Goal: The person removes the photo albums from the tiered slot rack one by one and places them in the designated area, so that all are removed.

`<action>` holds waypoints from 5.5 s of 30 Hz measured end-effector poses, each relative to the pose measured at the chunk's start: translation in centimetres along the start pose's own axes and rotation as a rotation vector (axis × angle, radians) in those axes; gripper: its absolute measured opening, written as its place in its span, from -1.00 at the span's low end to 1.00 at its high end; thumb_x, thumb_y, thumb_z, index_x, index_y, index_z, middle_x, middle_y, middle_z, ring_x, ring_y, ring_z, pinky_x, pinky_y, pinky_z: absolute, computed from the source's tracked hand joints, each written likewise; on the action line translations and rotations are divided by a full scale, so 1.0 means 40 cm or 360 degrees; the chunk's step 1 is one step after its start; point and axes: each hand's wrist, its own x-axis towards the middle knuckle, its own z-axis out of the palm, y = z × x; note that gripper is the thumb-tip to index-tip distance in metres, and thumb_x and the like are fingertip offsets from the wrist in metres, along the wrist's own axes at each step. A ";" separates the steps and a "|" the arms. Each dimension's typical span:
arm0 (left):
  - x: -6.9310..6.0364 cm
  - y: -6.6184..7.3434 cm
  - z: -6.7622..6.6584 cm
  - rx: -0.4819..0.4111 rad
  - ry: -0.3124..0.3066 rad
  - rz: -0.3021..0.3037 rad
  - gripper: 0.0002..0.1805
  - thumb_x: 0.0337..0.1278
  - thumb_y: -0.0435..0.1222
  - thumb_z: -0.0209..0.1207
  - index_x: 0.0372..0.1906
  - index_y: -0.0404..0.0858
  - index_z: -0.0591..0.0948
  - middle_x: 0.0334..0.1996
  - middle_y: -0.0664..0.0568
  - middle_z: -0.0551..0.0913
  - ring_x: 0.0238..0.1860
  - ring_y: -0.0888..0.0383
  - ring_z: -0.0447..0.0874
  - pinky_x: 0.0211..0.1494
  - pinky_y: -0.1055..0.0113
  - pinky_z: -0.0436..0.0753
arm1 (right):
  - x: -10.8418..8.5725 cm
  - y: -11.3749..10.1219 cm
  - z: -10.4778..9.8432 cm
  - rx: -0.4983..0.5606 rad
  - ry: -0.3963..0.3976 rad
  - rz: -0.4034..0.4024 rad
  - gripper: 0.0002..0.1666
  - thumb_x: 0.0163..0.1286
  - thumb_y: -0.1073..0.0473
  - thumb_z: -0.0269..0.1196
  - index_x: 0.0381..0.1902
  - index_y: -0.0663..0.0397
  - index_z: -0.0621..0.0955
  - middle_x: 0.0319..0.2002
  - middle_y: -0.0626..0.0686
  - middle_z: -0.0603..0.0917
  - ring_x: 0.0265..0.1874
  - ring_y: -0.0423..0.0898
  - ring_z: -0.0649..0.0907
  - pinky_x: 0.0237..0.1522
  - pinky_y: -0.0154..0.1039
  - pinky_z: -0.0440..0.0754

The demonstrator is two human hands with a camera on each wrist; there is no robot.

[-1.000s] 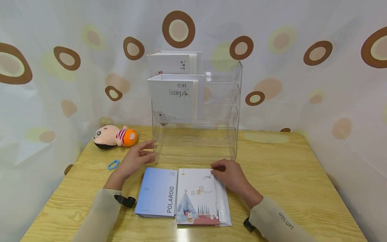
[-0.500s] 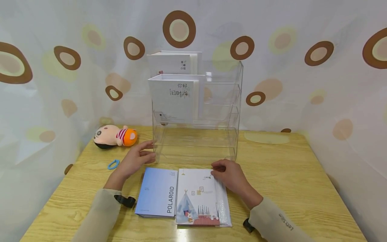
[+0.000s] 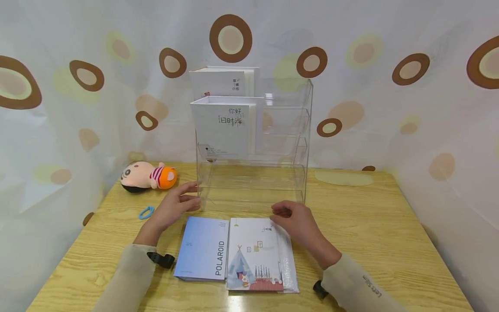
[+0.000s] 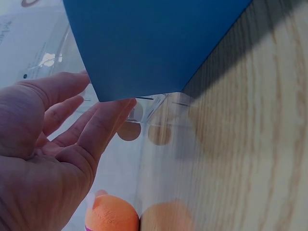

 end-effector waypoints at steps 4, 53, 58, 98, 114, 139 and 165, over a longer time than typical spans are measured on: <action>0.000 -0.001 0.000 0.0001 -0.0007 -0.0001 -0.27 0.65 -0.38 0.25 0.77 -0.22 0.31 0.62 -0.31 0.45 0.49 -0.30 0.65 0.38 0.01 0.84 | 0.002 -0.015 -0.005 0.0054 0.0006 -0.0016 -0.60 0.57 0.14 0.47 0.25 0.21 0.77 0.14 0.17 0.87 0.09 0.05 0.84 0.09 -0.21 0.86; 0.000 -0.004 0.002 -0.0018 0.0003 0.0047 -0.31 0.68 -0.40 0.22 0.75 -0.29 0.32 0.60 -0.39 0.45 0.46 -0.34 0.65 0.38 0.00 0.84 | 0.143 -0.172 -0.094 0.0433 0.0198 -0.0178 -0.44 0.63 0.05 0.43 0.46 0.13 0.67 0.34 0.28 0.74 0.15 -0.18 0.75 0.09 -0.60 0.71; 0.002 -0.006 0.002 -0.0020 0.0004 0.0044 -0.30 0.67 -0.39 0.22 0.75 -0.27 0.33 0.60 -0.38 0.45 0.46 -0.33 0.65 0.37 0.04 0.85 | 0.156 -0.184 -0.102 0.0425 0.0212 -0.0189 -0.44 0.63 0.05 0.42 0.46 0.14 0.67 0.35 0.28 0.75 0.27 0.06 0.75 0.09 -0.62 0.68; 0.001 0.002 0.008 0.0014 0.0014 0.0078 -0.31 0.67 -0.43 0.21 0.74 -0.31 0.33 0.56 -0.41 0.47 0.44 -0.38 0.67 0.35 -0.05 0.85 | 0.318 -0.361 -0.190 0.0668 0.0539 -0.0333 -0.35 0.55 0.02 0.50 0.49 0.02 0.61 0.34 0.08 0.71 0.28 -0.13 0.68 0.30 -0.38 0.72; -0.002 -0.002 0.002 0.0021 0.0024 0.0038 -0.30 0.66 -0.38 0.24 0.75 -0.25 0.34 0.57 -0.36 0.48 0.43 -0.30 0.68 0.35 0.03 0.86 | 0.364 -0.418 -0.188 0.1055 0.0397 -0.0379 -0.42 0.55 0.09 0.49 0.45 0.01 0.64 0.15 -0.07 0.72 0.16 -0.12 0.66 0.37 -0.25 0.68; -0.002 0.001 0.004 0.0027 0.0036 0.0041 -0.29 0.66 -0.39 0.25 0.75 -0.24 0.34 0.57 -0.35 0.48 0.43 -0.29 0.69 0.34 0.06 0.86 | 0.384 -0.448 -0.169 0.1085 0.0346 -0.0356 -0.56 0.51 0.15 0.54 0.28 0.01 0.75 0.06 -0.06 0.78 0.10 -0.10 0.77 0.29 -0.20 0.73; -0.004 -0.003 0.010 -0.0024 -0.0002 0.0057 -0.33 0.69 -0.40 0.20 0.74 -0.30 0.33 0.56 -0.40 0.47 0.45 -0.34 0.66 0.38 0.00 0.84 | 0.391 -0.440 -0.159 0.1151 0.0411 -0.0353 -0.65 0.45 0.15 0.59 0.16 -0.01 0.83 -0.03 -0.07 0.83 0.03 -0.09 0.81 0.20 -0.25 0.79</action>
